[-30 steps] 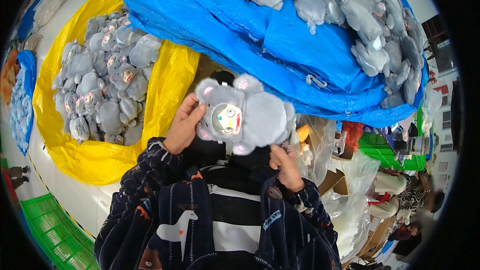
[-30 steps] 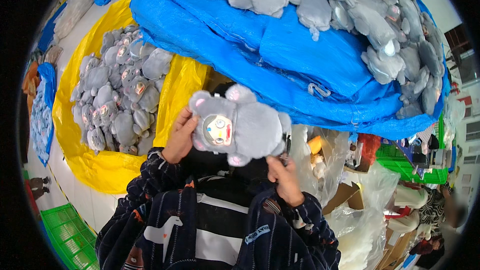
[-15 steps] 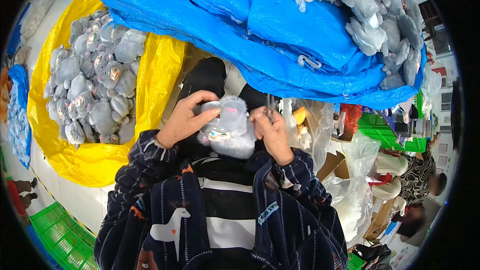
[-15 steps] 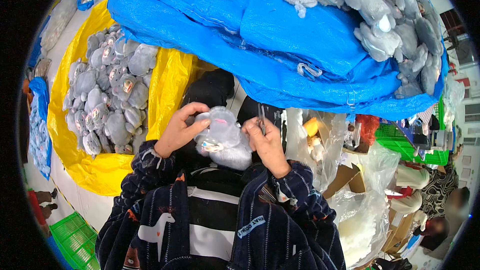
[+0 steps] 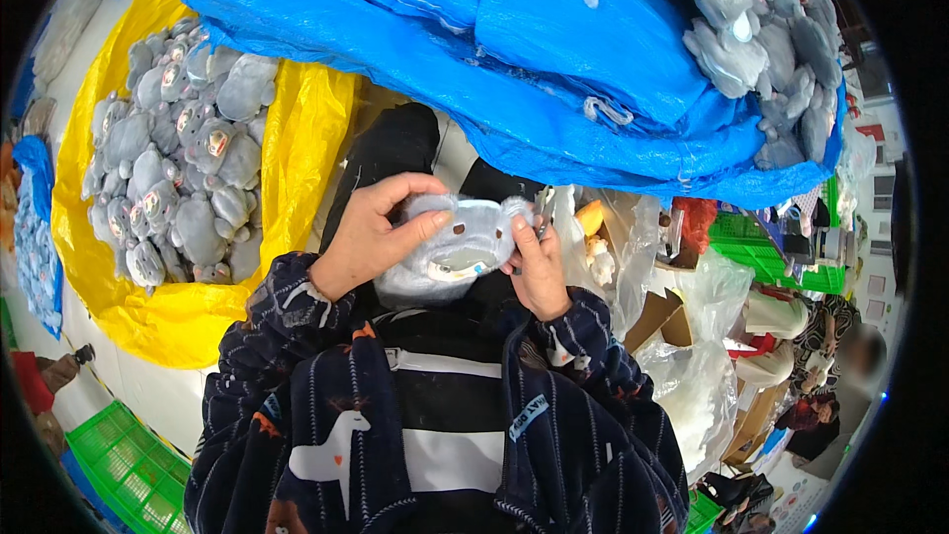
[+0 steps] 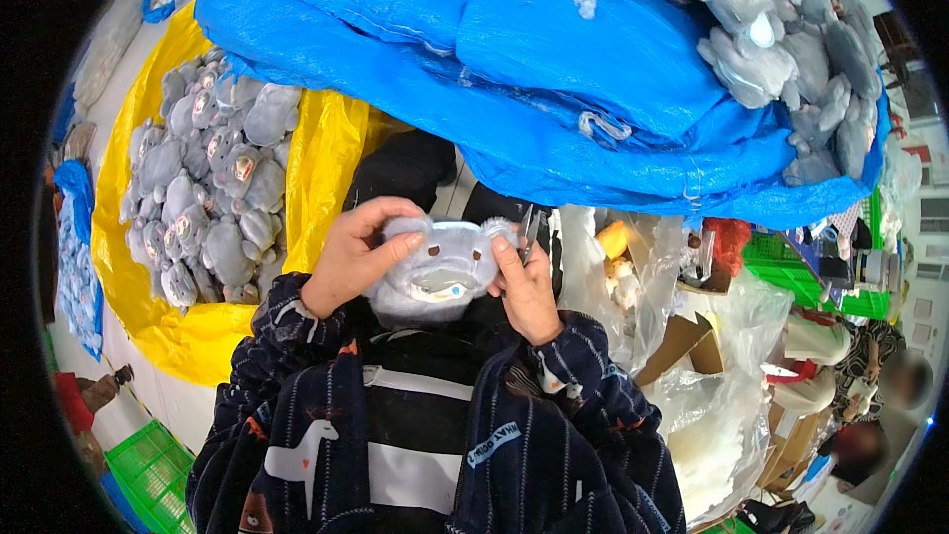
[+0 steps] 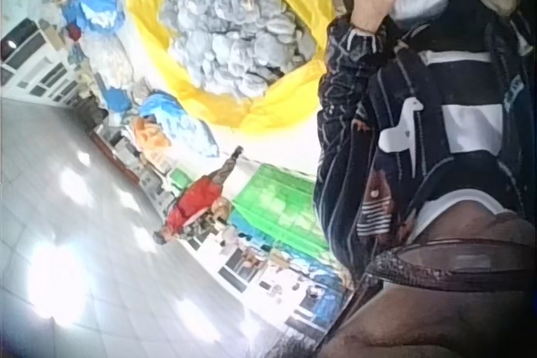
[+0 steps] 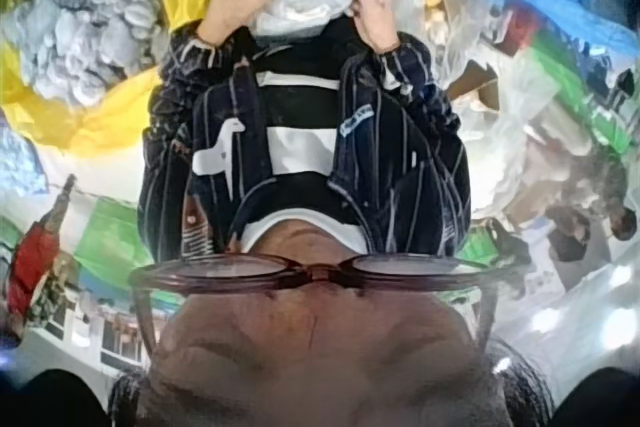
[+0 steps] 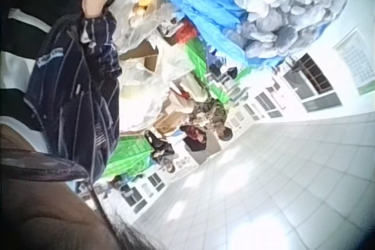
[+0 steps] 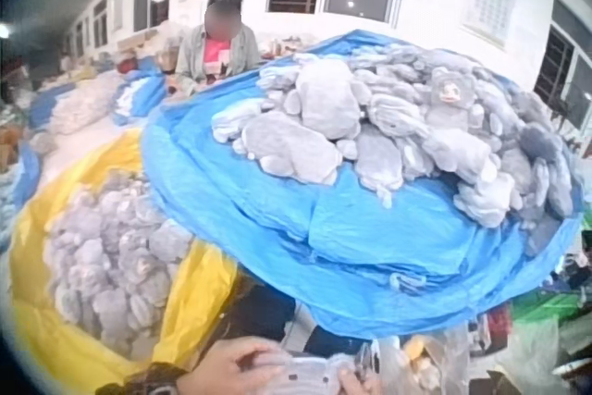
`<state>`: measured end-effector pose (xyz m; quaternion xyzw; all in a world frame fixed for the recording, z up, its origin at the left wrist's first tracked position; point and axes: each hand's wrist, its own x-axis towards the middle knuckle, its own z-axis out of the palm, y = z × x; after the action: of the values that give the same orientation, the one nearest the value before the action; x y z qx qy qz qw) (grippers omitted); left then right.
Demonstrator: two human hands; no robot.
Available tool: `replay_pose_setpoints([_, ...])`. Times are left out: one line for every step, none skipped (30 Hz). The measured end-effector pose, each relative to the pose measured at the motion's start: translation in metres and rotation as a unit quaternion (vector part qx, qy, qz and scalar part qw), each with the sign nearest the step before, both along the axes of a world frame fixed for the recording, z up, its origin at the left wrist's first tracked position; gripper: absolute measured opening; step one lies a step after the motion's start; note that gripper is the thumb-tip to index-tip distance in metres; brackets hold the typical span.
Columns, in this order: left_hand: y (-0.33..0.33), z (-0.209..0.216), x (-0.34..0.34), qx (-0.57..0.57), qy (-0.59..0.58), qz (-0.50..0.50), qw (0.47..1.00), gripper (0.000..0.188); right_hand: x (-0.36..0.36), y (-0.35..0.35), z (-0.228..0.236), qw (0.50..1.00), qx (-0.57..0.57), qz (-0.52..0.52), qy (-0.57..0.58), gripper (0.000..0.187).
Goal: The person sits on the floor and stuffs white filling into gray bear-shaped plush toys using a small tool. They repeatedly open the toy, insert filling, and close the opening, then place the finished toy into a large blue bag.
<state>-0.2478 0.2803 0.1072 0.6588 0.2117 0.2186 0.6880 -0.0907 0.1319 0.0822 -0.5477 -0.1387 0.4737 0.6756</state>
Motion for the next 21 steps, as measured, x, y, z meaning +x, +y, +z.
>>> replay_pose_setpoints([-0.001,-0.006,0.001,-0.025,0.01,-0.009,1.0,0.027,0.005,-0.005,-0.003,0.999,-0.024,0.022,-0.005,0.025])
replay_pose_setpoints([-0.003,-0.013,0.002,-0.05,0.02,-0.017,0.998,0.024,0.011,-0.01,-0.004,0.998,-0.048,0.045,-0.01,0.023])
replay_pose_setpoints([-0.002,-0.02,0.003,-0.047,0.013,-0.024,0.999,0.02,0.015,-0.015,-0.002,0.996,-0.079,0.029,-0.027,0.025])
replay_pose_setpoints([-0.001,-0.02,0.005,-0.046,0.019,-0.025,0.998,0.02,0.017,-0.018,0.003,0.997,-0.067,0.016,-0.023,0.023])
replay_pose_setpoints([0.001,-0.02,0.008,-0.045,0.026,-0.027,0.998,0.019,0.022,-0.021,0.003,0.997,-0.063,0.004,-0.051,0.022])
replay_pose_setpoints([0.002,-0.02,0.009,-0.043,0.032,-0.028,0.998,0.019,0.026,-0.024,0.004,0.995,-0.058,-0.009,-0.08,0.021])
replay_pose_setpoints([0.003,-0.026,0.01,-0.064,0.021,-0.034,0.997,0.019,0.03,-0.027,0.009,0.991,-0.062,-0.016,-0.116,0.021])
replay_pose_setpoints([0.003,-0.03,0.011,-0.088,0.01,-0.018,0.996,0.019,0.032,-0.028,0.011,0.991,-0.063,-0.014,-0.121,0.022])
replay_pose_setpoints([0.003,-0.034,0.011,-0.112,0.0,-0.002,0.994,0.019,0.034,-0.028,0.012,0.99,-0.064,-0.011,-0.126,0.022])
replay_pose_setpoints([0.004,-0.035,0.011,-0.137,-0.008,0.013,0.99,0.02,0.035,-0.028,0.012,0.989,-0.065,-0.008,-0.129,0.022])
replay_pose_setpoints([0.005,-0.035,0.009,-0.151,-0.007,0.006,0.988,0.02,0.035,-0.027,0.004,0.978,-0.086,0.011,-0.192,0.025])
replay_pose_setpoints([0.003,-0.036,0.01,-0.149,-0.009,0.006,0.989,0.021,0.032,-0.028,0.0,0.974,-0.101,0.022,-0.2,0.025])
replay_pose_setpoints([0.003,-0.036,0.009,-0.144,-0.009,0.013,0.989,0.021,0.028,-0.027,-0.005,0.971,-0.114,0.035,-0.206,0.026])
replay_pose_setpoints([0.002,-0.035,0.006,-0.139,-0.009,0.02,0.99,0.022,0.028,-0.025,-0.007,0.97,-0.117,0.026,-0.212,0.025])
replay_pose_setpoints([0.002,-0.032,0.003,-0.129,0.016,0.021,0.991,0.024,0.028,-0.024,-0.009,0.968,-0.12,0.016,-0.217,0.025])
replay_pose_setpoints([0.003,-0.034,-0.001,-0.139,0.02,0.015,0.99,0.027,0.027,-0.022,-0.011,0.967,-0.123,0.005,-0.223,0.025])
replay_pose_setpoints([0.003,-0.034,-0.007,-0.135,0.021,0.012,0.99,0.029,0.031,-0.024,-0.012,0.974,-0.123,0.009,-0.192,0.025])
replay_pose_setpoints([0.002,-0.031,-0.015,-0.133,0.022,0.009,0.991,0.032,0.033,-0.024,-0.013,0.979,-0.124,0.013,-0.16,0.026])
replay_pose_setpoints([0.001,-0.037,-0.022,-0.096,0.034,0.001,0.995,0.035,0.032,-0.025,-0.017,0.981,-0.098,0.0,-0.168,0.026])
replay_pose_setpoints([-0.001,-0.041,-0.03,-0.116,0.031,0.013,0.993,0.034,0.033,-0.025,-0.019,0.979,-0.097,0.004,-0.18,0.027])
replay_pose_setpoints([-0.004,-0.044,-0.037,-0.115,0.016,0.003,0.993,0.035,0.034,-0.024,-0.019,0.98,-0.095,0.009,-0.174,0.027])
